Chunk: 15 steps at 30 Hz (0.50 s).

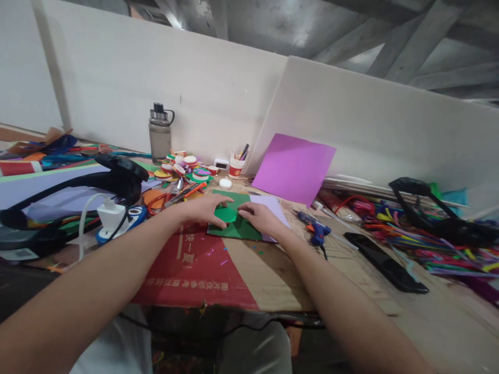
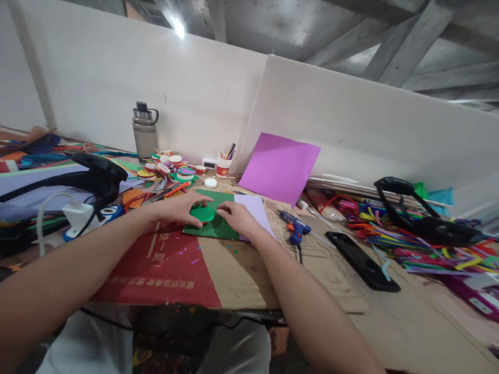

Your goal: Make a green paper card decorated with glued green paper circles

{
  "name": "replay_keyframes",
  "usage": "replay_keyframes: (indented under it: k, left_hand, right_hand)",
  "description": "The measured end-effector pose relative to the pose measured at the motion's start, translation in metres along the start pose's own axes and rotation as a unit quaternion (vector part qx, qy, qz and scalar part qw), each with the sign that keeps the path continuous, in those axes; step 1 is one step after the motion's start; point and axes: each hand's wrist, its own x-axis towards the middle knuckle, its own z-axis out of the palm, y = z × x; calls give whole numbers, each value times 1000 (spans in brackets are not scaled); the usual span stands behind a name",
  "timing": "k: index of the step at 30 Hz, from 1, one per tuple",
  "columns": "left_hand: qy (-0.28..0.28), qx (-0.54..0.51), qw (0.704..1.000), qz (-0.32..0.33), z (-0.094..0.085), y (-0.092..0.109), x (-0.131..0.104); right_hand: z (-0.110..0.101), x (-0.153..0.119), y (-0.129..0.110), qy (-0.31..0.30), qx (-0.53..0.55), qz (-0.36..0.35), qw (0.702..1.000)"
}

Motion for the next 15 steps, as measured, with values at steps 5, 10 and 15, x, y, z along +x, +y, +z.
replay_keyframes:
  k: [5,10,15]
  left_hand:
    - [-34,-31,999,24,-9,2,-3]
    - [-110,3,993,38,-17,6,-7]
    - [-109,-15,994,9,-17,10,-6]
  right_hand:
    - [-2,-1,-1,-4,-7,-2,1000]
    - [-2,-1,-1,-6,-19,-7,1000]
    - [0,0,5,-1,-23,-11,1000]
